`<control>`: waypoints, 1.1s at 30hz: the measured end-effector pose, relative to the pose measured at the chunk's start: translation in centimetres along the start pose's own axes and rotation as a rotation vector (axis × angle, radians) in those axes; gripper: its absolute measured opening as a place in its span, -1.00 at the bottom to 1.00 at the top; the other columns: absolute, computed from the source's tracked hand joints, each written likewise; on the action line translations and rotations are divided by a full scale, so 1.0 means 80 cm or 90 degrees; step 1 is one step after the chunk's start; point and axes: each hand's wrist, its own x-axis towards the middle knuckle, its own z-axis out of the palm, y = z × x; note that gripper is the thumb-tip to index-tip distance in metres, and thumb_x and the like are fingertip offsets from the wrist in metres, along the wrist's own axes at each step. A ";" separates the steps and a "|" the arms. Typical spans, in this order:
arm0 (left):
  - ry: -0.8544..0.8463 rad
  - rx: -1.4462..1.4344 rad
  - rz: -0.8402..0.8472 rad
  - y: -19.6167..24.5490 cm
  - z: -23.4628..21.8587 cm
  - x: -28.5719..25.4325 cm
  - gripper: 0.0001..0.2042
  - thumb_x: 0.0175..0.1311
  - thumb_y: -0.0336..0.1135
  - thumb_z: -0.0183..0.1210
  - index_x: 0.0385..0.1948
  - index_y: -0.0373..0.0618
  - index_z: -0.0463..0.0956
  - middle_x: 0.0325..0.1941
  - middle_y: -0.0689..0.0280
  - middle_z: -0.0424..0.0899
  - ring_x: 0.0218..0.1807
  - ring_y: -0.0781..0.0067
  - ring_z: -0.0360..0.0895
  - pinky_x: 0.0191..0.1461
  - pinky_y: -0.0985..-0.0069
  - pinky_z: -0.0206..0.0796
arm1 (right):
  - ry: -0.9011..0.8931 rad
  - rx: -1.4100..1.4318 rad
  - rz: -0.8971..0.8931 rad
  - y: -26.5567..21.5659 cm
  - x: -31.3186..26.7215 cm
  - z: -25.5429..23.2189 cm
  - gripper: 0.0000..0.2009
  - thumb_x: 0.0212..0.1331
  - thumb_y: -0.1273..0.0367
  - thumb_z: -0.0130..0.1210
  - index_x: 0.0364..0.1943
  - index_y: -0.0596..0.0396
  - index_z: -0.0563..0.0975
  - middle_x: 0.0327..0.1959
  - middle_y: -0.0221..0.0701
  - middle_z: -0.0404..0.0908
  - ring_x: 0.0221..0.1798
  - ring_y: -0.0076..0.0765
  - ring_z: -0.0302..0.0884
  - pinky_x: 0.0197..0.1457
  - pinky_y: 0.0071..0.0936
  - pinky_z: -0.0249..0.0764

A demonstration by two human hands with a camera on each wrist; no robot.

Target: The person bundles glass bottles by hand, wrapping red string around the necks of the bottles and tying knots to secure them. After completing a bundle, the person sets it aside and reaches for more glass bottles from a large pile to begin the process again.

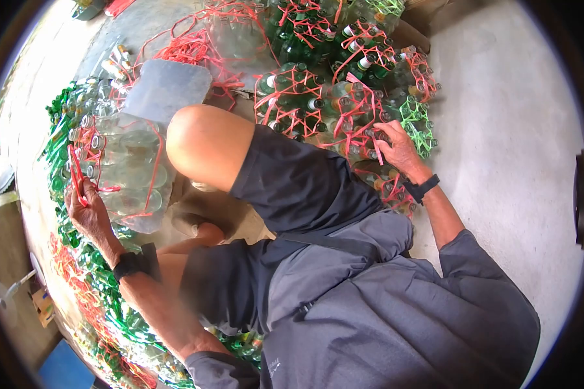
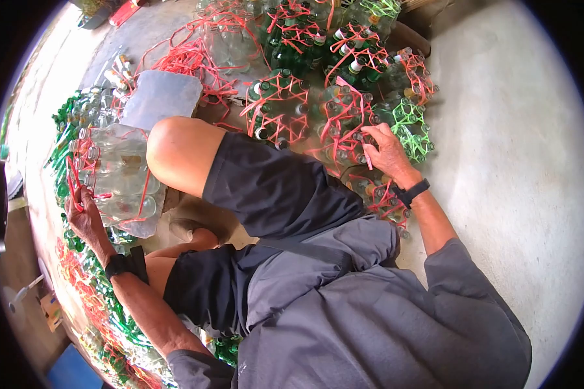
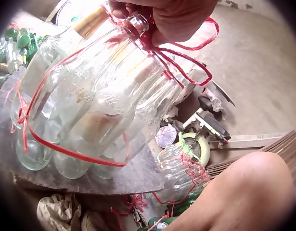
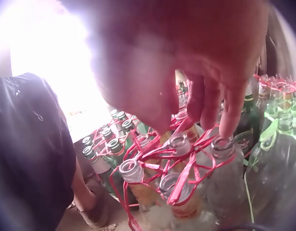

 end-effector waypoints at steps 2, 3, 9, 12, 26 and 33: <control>-0.002 -0.004 -0.010 0.005 -0.001 -0.001 -0.84 0.48 -0.34 0.29 -0.13 -0.22 0.77 -0.23 0.29 0.70 -0.24 0.43 0.62 -0.14 0.43 0.45 | -0.058 0.012 0.068 0.007 -0.010 -0.017 -0.65 0.17 0.49 0.27 0.08 0.14 0.63 -0.16 -0.24 0.54 -0.21 -0.21 0.63 -0.07 -0.24 0.59; -0.002 -0.006 -0.021 0.009 -0.002 -0.001 -0.84 0.48 -0.34 0.29 -0.14 -0.22 0.76 -0.24 0.30 0.70 -0.25 0.43 0.61 -0.15 0.44 0.45 | -0.116 0.026 0.134 0.010 -0.017 -0.025 -0.69 0.16 0.48 0.26 0.02 0.17 0.64 -0.22 -0.25 0.55 -0.25 -0.22 0.63 -0.10 -0.26 0.59; -0.019 0.005 -0.030 0.018 -0.006 0.000 -0.83 0.47 -0.34 0.28 -0.14 -0.24 0.76 -0.22 0.28 0.70 -0.22 0.43 0.65 -0.13 0.44 0.48 | -0.296 -0.007 0.177 0.023 -0.071 -0.062 -0.64 0.07 0.32 0.38 -0.06 0.18 0.64 -0.25 -0.19 0.59 -0.17 -0.11 0.66 -0.07 -0.24 0.59; -0.021 -0.011 -0.041 0.015 -0.005 -0.001 -0.80 0.48 -0.31 0.27 -0.09 -0.23 0.77 -0.20 0.27 0.70 -0.22 0.42 0.66 -0.13 0.43 0.48 | -0.380 0.001 0.258 0.023 -0.102 -0.067 -0.48 -0.17 0.27 0.57 -0.06 0.18 0.65 -0.10 -0.17 0.56 -0.03 0.01 0.63 0.04 -0.20 0.59; 0.009 -0.012 -0.056 0.010 -0.001 -0.002 -0.83 0.47 -0.33 0.29 -0.10 -0.20 0.77 -0.23 0.26 0.67 -0.23 0.41 0.66 -0.15 0.42 0.48 | -0.217 -0.172 0.116 0.014 -0.162 -0.014 -0.33 -0.22 0.22 0.60 0.12 0.05 0.65 0.24 -0.27 0.47 0.32 0.10 0.41 0.48 0.01 0.31; 0.009 -0.032 -0.034 0.021 -0.006 -0.007 -0.82 0.48 -0.34 0.29 -0.09 -0.24 0.77 -0.21 0.27 0.67 -0.23 0.43 0.62 -0.13 0.41 0.45 | -0.190 -0.164 0.095 0.020 -0.162 -0.011 -0.34 -0.25 0.22 0.59 0.09 0.02 0.66 0.23 -0.28 0.49 0.30 0.09 0.39 0.48 0.01 0.31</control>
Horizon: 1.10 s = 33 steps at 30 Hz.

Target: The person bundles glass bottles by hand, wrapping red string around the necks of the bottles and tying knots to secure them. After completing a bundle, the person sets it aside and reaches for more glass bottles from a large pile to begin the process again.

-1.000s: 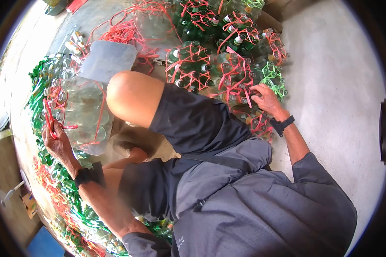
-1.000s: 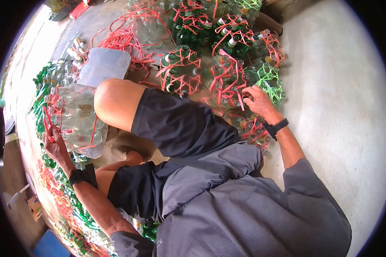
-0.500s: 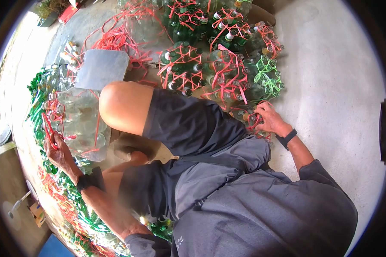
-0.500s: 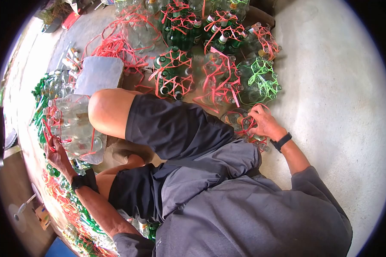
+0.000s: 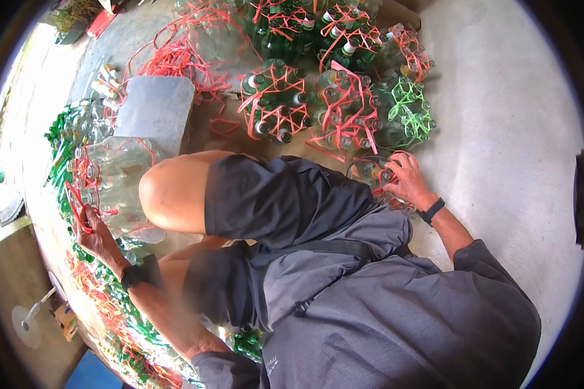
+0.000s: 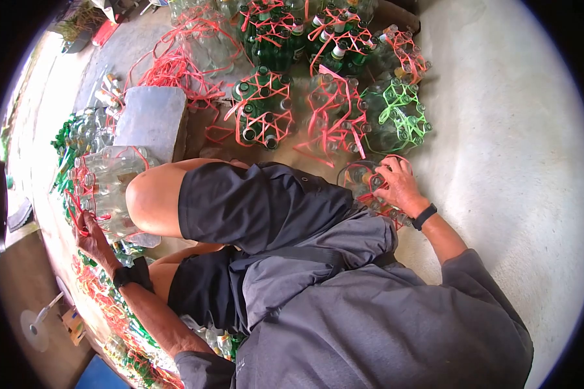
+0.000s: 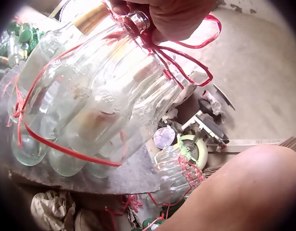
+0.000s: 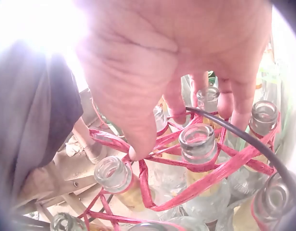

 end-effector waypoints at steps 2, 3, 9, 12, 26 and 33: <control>-0.004 -0.021 -0.021 -0.002 0.000 0.000 -0.81 0.47 -0.35 0.28 -0.10 -0.27 0.77 -0.21 0.26 0.68 -0.24 0.42 0.60 -0.13 0.41 0.44 | -0.004 0.003 0.004 -0.001 0.000 -0.001 -0.34 -0.25 0.23 0.59 0.10 0.03 0.66 0.23 -0.27 0.49 0.31 0.09 0.39 0.48 0.01 0.31; -0.005 -0.021 -0.020 -0.003 0.000 0.000 -0.81 0.47 -0.35 0.28 -0.10 -0.27 0.77 -0.21 0.26 0.68 -0.24 0.42 0.60 -0.13 0.41 0.44 | -0.006 0.004 0.007 -0.002 0.000 -0.002 -0.34 -0.25 0.23 0.59 0.10 0.04 0.66 0.23 -0.26 0.49 0.31 0.09 0.39 0.49 0.01 0.31; -0.011 0.003 0.003 -0.006 0.000 0.001 -0.81 0.47 -0.37 0.28 -0.07 -0.29 0.76 -0.19 0.24 0.68 -0.21 0.40 0.62 -0.11 0.40 0.47 | 0.000 -0.003 -0.003 -0.002 -0.002 -0.002 -0.34 -0.22 0.26 0.59 0.11 0.09 0.65 0.25 -0.24 0.47 0.31 0.09 0.39 0.46 -0.01 0.35; -0.012 0.011 -0.011 -0.004 -0.002 0.001 -0.81 0.46 -0.38 0.28 -0.06 -0.28 0.76 -0.18 0.24 0.68 -0.20 0.39 0.63 -0.09 0.39 0.49 | -0.004 0.030 0.015 -0.004 -0.002 -0.007 -0.34 -0.22 0.28 0.59 0.11 0.11 0.64 0.26 -0.22 0.46 0.32 0.09 0.39 0.44 -0.01 0.37; -0.006 0.025 -0.008 -0.006 -0.001 0.002 -0.81 0.47 -0.36 0.29 -0.07 -0.27 0.76 -0.18 0.22 0.68 -0.21 0.38 0.64 -0.11 0.39 0.48 | 0.003 0.002 -0.060 -0.044 0.021 -0.029 -0.49 -0.15 0.34 0.56 0.00 0.04 0.67 0.11 -0.34 0.55 0.20 -0.05 0.48 0.32 -0.14 0.43; -0.004 0.000 0.006 -0.009 -0.001 0.001 -0.80 0.49 -0.35 0.28 -0.06 -0.29 0.76 -0.17 0.22 0.68 -0.20 0.40 0.66 -0.10 0.41 0.50 | -0.104 0.006 -0.150 -0.041 0.015 0.006 -0.61 -0.10 0.37 0.50 -0.10 0.06 0.69 0.09 -0.33 0.58 0.24 -0.08 0.48 0.35 -0.14 0.40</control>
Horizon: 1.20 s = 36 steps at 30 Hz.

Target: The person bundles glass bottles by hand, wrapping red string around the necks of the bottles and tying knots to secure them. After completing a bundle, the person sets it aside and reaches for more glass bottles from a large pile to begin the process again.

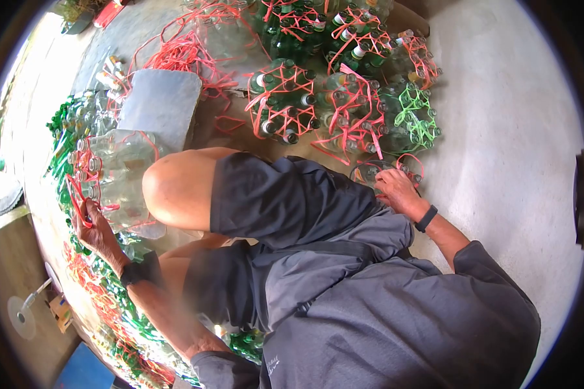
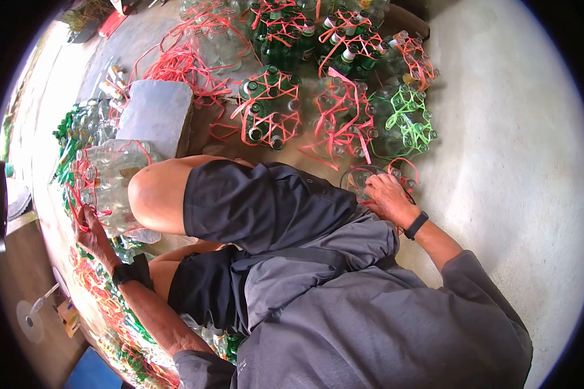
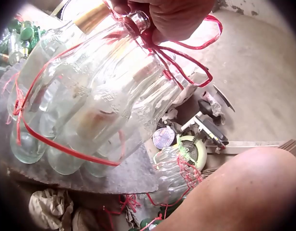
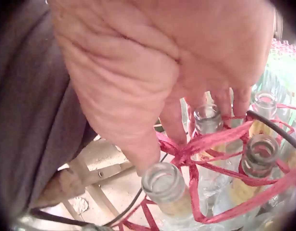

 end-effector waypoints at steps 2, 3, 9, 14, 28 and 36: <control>0.000 -0.007 -0.013 -0.002 0.001 0.000 -0.80 0.49 -0.35 0.28 -0.05 -0.29 0.75 -0.16 0.22 0.68 -0.20 0.40 0.66 -0.11 0.42 0.50 | 0.013 -0.030 -0.021 0.003 -0.002 0.003 -0.62 -0.11 0.38 0.50 -0.12 0.06 0.69 0.10 -0.33 0.58 0.26 -0.08 0.48 0.37 -0.14 0.38; -0.001 -0.015 -0.024 -0.002 0.002 0.001 -0.80 0.50 -0.35 0.28 -0.05 -0.30 0.75 -0.16 0.22 0.69 -0.21 0.41 0.67 -0.11 0.43 0.50 | 0.010 -0.024 -0.018 0.004 -0.003 0.005 -0.63 -0.11 0.37 0.50 -0.13 0.06 0.70 0.11 -0.33 0.59 0.27 -0.09 0.47 0.38 -0.14 0.37; -0.001 -0.021 -0.033 -0.001 0.001 0.001 -0.78 0.50 -0.30 0.29 -0.06 -0.28 0.76 -0.17 0.24 0.73 -0.19 0.44 0.67 -0.09 0.45 0.49 | 0.002 -0.053 -0.050 0.016 -0.004 0.016 -0.65 -0.09 0.36 0.48 -0.14 0.05 0.70 0.12 -0.33 0.59 0.29 -0.10 0.46 0.39 -0.13 0.36; -0.001 -0.007 -0.011 -0.003 0.001 0.003 -0.81 0.49 -0.34 0.31 -0.06 -0.27 0.76 -0.19 0.27 0.73 -0.20 0.49 0.66 -0.10 0.48 0.49 | 0.014 -0.112 -0.117 0.022 -0.013 0.024 -0.73 0.02 0.36 0.38 -0.15 0.00 0.70 0.12 -0.36 0.59 0.35 -0.08 0.43 0.42 -0.10 0.34; 0.072 -0.029 0.061 0.008 -0.005 -0.005 -0.83 0.28 -0.53 0.31 -0.12 -0.21 0.76 -0.07 0.11 0.80 0.03 0.21 0.72 0.12 0.33 0.56 | 0.047 -0.042 -0.130 0.022 0.014 0.009 -0.69 0.01 0.53 0.18 -0.09 0.11 0.64 0.04 -0.31 0.60 0.25 -0.05 0.55 0.27 -0.14 0.50; 0.099 -0.079 -0.062 0.047 -0.009 -0.015 -0.82 0.37 -0.47 0.35 -0.04 -0.12 0.77 -0.06 0.19 0.73 -0.10 0.34 0.72 -0.02 0.43 0.57 | 0.003 -0.002 -0.122 0.033 0.044 -0.009 -0.70 0.07 0.61 0.19 -0.06 0.19 0.63 0.01 -0.21 0.60 0.11 0.04 0.57 0.20 -0.15 0.51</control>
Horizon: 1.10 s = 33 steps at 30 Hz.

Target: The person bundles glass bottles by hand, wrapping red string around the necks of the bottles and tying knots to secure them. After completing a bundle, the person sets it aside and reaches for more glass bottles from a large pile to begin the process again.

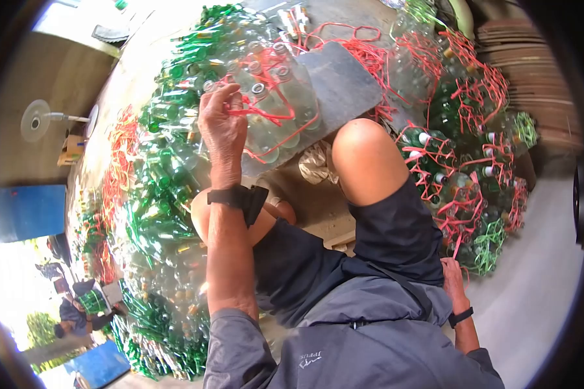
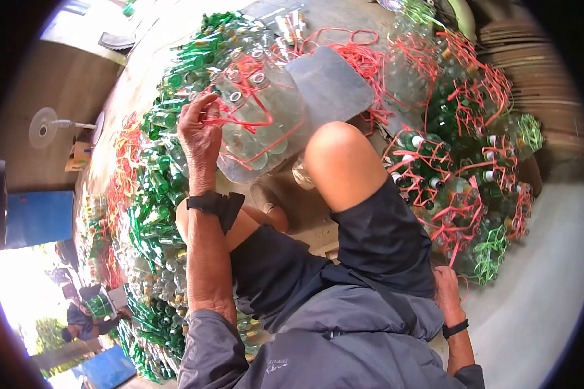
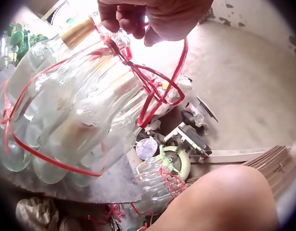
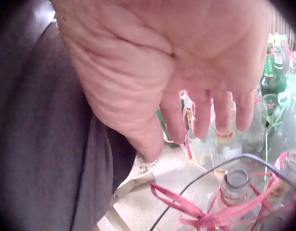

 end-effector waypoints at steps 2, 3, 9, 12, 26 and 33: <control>0.015 -0.030 -0.018 0.002 -0.001 -0.002 -0.80 0.33 -0.48 0.36 -0.04 -0.11 0.76 -0.12 0.20 0.70 -0.17 0.32 0.70 -0.06 0.39 0.55 | 0.017 0.022 -0.011 -0.030 0.022 -0.033 -0.67 0.05 0.62 0.21 -0.03 0.19 0.62 0.02 -0.19 0.60 0.11 0.06 0.57 0.20 -0.14 0.52; 0.010 -0.039 -0.038 0.003 -0.003 -0.003 -0.81 0.33 -0.49 0.36 -0.06 -0.11 0.77 -0.12 0.20 0.70 -0.18 0.32 0.70 -0.07 0.41 0.54 | 0.033 0.048 -0.012 -0.049 0.033 -0.050 -0.63 0.02 0.63 0.23 -0.01 0.19 0.61 0.03 -0.17 0.59 0.12 0.09 0.56 0.19 -0.14 0.53; -0.042 -0.023 -0.062 0.012 -0.025 -0.011 -0.81 0.36 -0.49 0.31 -0.05 -0.11 0.79 -0.09 0.26 0.72 -0.15 0.42 0.70 -0.03 0.49 0.55 | 0.026 0.078 0.008 -0.102 0.081 -0.113 -0.60 -0.02 0.65 0.27 -0.01 0.20 0.58 -0.05 -0.11 0.60 0.08 0.16 0.57 0.20 -0.12 0.53; -0.018 -0.045 -0.077 0.014 -0.031 -0.009 -0.83 0.38 -0.49 0.31 -0.08 -0.11 0.80 -0.09 0.24 0.72 -0.14 0.43 0.69 -0.04 0.50 0.54 | 0.026 0.103 0.014 -0.126 0.097 -0.132 -0.62 -0.01 0.65 0.26 -0.03 0.20 0.57 -0.09 -0.10 0.59 0.06 0.17 0.58 0.18 -0.13 0.52; 0.072 -0.294 -0.270 0.005 -0.078 0.010 -0.82 0.46 -0.37 0.32 0.00 -0.11 0.79 -0.34 0.48 0.73 -0.41 0.76 0.49 -0.33 0.69 0.37 | 0.063 0.067 -0.035 -0.144 0.135 -0.149 -0.57 0.03 0.69 0.13 0.07 0.22 0.56 0.00 -0.13 0.55 0.08 0.07 0.58 0.21 -0.25 0.50; 0.097 -0.383 -0.338 0.009 -0.135 0.010 -0.79 0.46 -0.35 0.34 0.04 -0.11 0.76 -0.32 0.46 0.72 -0.37 0.74 0.55 -0.27 0.66 0.47 | 0.090 0.043 -0.108 -0.182 0.167 -0.177 -0.61 0.08 0.71 0.13 0.05 0.21 0.57 0.01 -0.13 0.58 0.07 0.09 0.58 0.13 -0.20 0.55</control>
